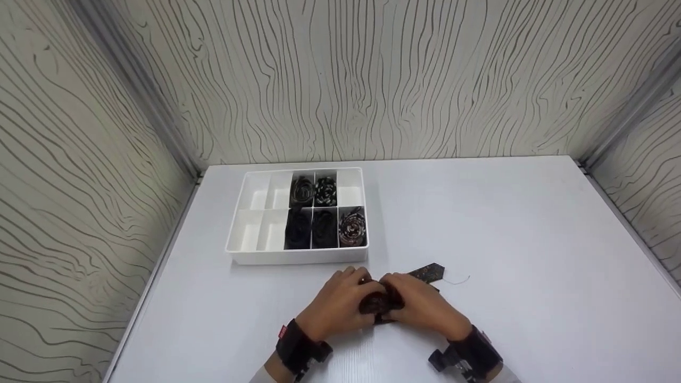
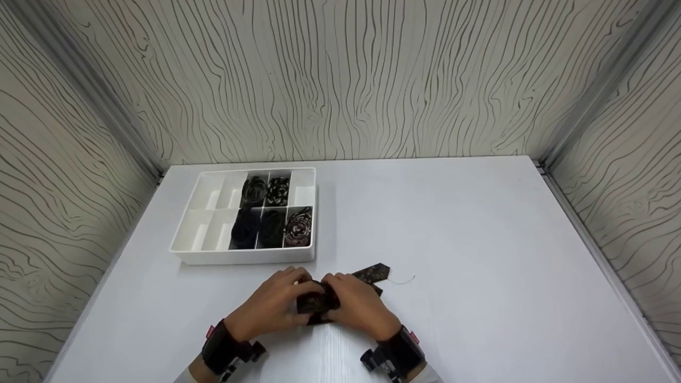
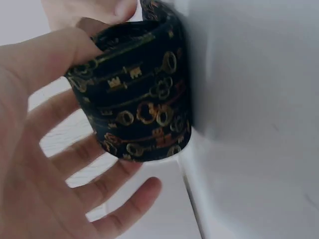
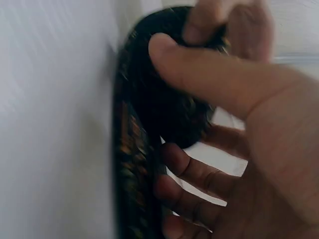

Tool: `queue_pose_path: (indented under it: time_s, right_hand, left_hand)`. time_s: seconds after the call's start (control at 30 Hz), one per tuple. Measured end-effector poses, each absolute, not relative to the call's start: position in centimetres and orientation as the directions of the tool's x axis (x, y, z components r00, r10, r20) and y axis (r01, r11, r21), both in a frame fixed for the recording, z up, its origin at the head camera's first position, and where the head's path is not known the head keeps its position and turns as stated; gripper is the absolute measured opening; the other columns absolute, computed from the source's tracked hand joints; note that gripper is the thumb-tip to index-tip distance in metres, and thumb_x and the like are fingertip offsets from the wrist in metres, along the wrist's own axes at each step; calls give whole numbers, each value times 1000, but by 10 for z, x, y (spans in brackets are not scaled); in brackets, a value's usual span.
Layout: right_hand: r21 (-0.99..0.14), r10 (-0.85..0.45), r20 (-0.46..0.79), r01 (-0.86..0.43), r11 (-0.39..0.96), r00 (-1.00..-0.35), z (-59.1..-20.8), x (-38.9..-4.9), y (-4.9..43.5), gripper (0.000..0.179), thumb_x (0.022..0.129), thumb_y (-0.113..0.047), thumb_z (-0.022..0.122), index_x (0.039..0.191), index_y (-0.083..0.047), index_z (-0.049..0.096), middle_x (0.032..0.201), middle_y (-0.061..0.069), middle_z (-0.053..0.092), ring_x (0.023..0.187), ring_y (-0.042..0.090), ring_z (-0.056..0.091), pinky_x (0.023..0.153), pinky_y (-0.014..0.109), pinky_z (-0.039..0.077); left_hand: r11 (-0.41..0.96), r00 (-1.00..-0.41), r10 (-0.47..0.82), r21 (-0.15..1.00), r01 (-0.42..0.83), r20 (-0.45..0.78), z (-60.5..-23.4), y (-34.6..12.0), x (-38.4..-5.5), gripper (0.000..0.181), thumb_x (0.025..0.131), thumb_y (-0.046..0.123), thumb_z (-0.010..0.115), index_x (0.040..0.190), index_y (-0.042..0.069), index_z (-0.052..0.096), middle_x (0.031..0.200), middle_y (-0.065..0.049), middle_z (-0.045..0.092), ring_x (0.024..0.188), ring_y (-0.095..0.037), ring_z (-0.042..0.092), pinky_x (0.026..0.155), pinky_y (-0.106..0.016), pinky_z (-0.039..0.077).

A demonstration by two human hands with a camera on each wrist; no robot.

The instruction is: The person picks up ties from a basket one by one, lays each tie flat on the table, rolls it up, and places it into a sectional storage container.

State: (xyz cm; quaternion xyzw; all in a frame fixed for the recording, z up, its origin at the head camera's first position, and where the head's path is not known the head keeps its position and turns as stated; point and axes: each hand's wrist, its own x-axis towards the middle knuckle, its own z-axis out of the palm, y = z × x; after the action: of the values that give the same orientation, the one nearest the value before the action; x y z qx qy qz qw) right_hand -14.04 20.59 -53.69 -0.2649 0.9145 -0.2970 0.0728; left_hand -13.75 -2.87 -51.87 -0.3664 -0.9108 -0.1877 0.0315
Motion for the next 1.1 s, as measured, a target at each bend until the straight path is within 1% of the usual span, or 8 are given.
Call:
queue_pose_path:
  time_s: [0.07,0.3,0.43,0.5,0.63,0.77,0.9,1.1]
  right_hand:
    - [-584,-526,26,-440,682,-850,-538,-141,204,48,81,-25,90,122,-20,65,115,-2,71,110,22,68,97,49,57]
    - [-577,-527,68,-464,672,-847,-539,-140,204,60,80,-38,92,130,-21,64,116,-6,70,106,17,69,94,44,59]
    - [-575,-519,79,-464,673,-851,-541,-144,206,51,81,-25,90,125,-17,65,112,-2,73,103,21,70,92,45,59]
    - [-582,-521,68,-457,672,-851,-541,-144,208,56,81,-27,90,130,-18,64,121,1,74,112,25,72,97,51,58]
    - [-583,-544,96,-490,648,-834,-542,-145,208,58,82,-35,90,132,-22,63,124,-2,74,113,23,72,98,48,58]
    - [-578,-544,113,-500,645,-832,-543,-145,208,53,82,-34,90,126,-23,64,118,-6,75,109,20,73,96,45,59]
    - [-570,-542,102,-495,655,-834,-543,-145,209,59,81,-35,91,131,-24,64,114,-9,73,103,14,70,93,40,58]
    - [-547,-561,91,-512,662,-823,-543,-146,211,50,82,-26,89,124,-23,63,113,-8,73,106,16,70,94,42,58]
  left_hand:
    - [659,-724,660,308,686,201,-519,-27,-136,52,81,40,90,129,32,71,108,7,64,98,-11,56,86,-27,48]
    - [690,-722,666,214,691,187,-515,-26,-139,50,80,44,89,127,33,73,106,7,67,95,-13,56,84,-28,45]
    - [697,-734,653,228,679,187,-515,-26,-139,59,78,37,88,133,33,67,108,6,64,98,-13,57,86,-29,46]
    - [694,-732,650,232,681,205,-516,-25,-140,54,77,38,88,127,32,69,107,7,62,98,-13,58,87,-29,47]
    - [688,-716,654,203,697,244,-516,-24,-141,43,76,40,89,116,31,75,106,7,62,99,-13,58,86,-30,47]
    - [681,-716,663,221,699,220,-517,-22,-139,48,77,38,90,123,32,76,108,6,62,99,-12,57,87,-30,47]
    - [679,-716,670,228,698,197,-520,-21,-138,51,75,32,91,124,34,77,108,7,64,97,-12,55,84,-28,46]
    - [683,-710,666,196,703,228,-521,-20,-136,62,75,36,90,133,33,69,108,7,61,97,-13,54,86,-30,47]
